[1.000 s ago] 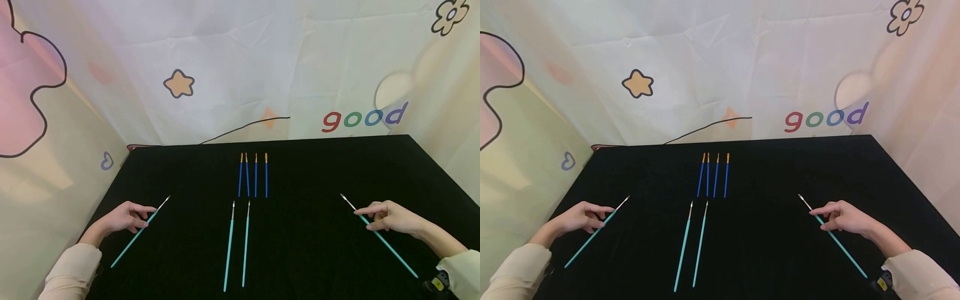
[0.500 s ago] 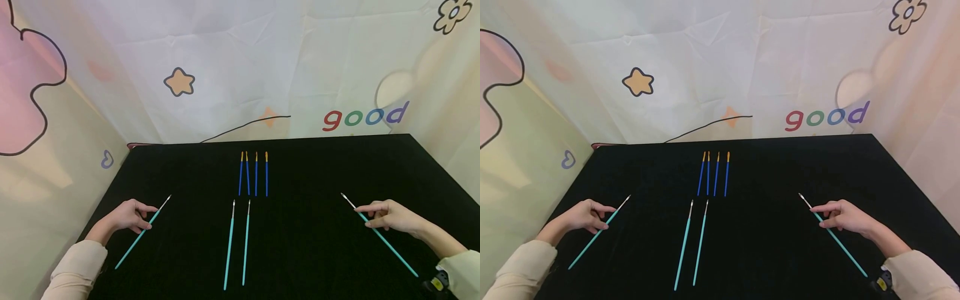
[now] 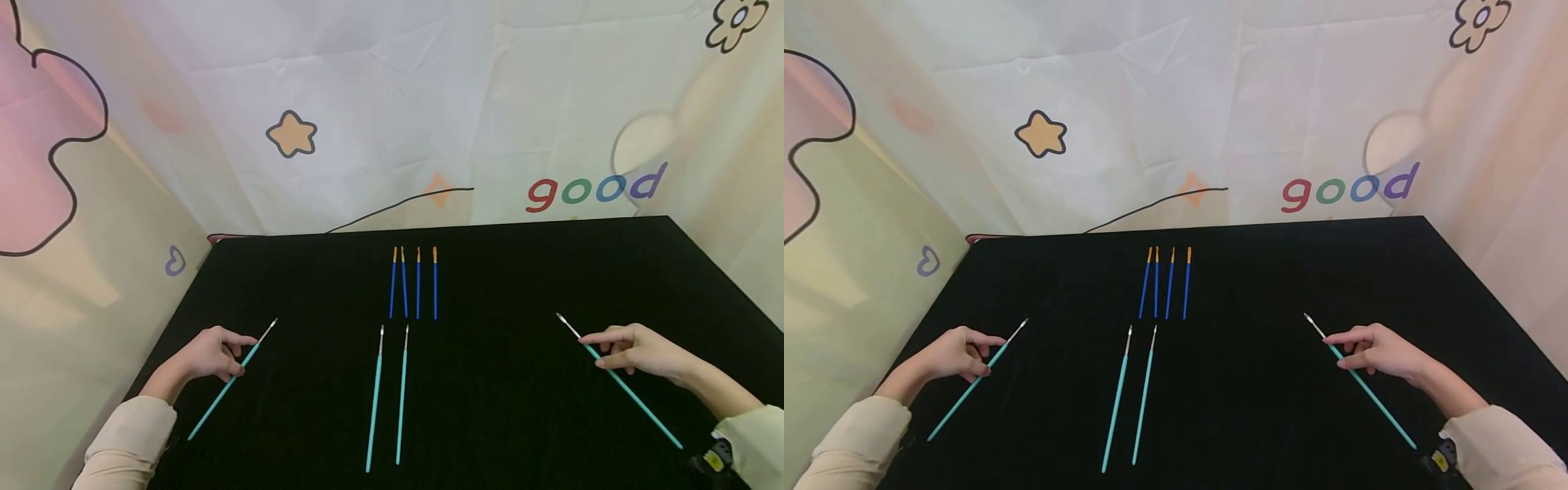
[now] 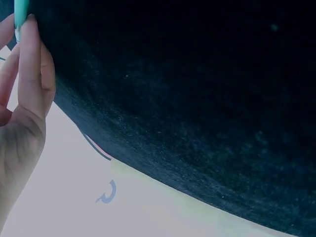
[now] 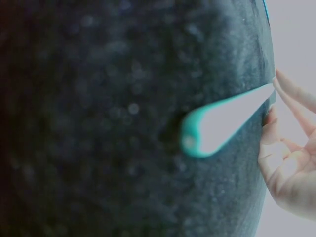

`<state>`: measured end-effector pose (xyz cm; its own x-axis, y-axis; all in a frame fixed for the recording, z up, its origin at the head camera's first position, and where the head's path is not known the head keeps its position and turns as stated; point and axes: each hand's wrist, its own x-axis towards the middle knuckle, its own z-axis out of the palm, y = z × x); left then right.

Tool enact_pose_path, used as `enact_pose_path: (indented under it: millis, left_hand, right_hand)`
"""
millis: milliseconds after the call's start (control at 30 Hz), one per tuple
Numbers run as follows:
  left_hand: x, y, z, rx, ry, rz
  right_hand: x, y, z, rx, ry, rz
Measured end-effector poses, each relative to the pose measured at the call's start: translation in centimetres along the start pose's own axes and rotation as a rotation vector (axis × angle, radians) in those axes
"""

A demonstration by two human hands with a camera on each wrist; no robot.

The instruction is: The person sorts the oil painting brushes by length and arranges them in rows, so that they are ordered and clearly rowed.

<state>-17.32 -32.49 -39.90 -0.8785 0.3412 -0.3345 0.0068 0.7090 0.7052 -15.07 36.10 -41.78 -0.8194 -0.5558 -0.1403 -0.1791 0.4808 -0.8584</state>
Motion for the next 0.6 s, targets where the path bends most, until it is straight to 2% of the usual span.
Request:
enact_pose_path:
  millis: [133,267,400,500,600]
  left_hand:
    - [-0.06,0.09,-0.3,-0.015,-0.039,0.022]
    - [0.02,0.2,-0.52,-0.019,-0.071,0.015]
    - [0.05,0.06,-0.8,-0.015,-0.103,0.034]
    - [-0.01,-0.11,-0.93,-0.018,-0.113,0.061]
    - [-0.26,-0.19,-0.94,-0.012,-0.096,0.084]
  right_hand:
    - [0.02,0.03,-0.05,0.016,-0.004,0.001]
    - [0.03,0.0,-0.15,0.043,-0.018,-0.006]
    - [0.22,-0.3,-0.27,0.028,-0.033,0.009]
    - [0.42,-0.5,-0.31,0.0,-0.033,0.037]
    - [0.62,-0.55,-0.29,-0.013,-0.037,0.038]
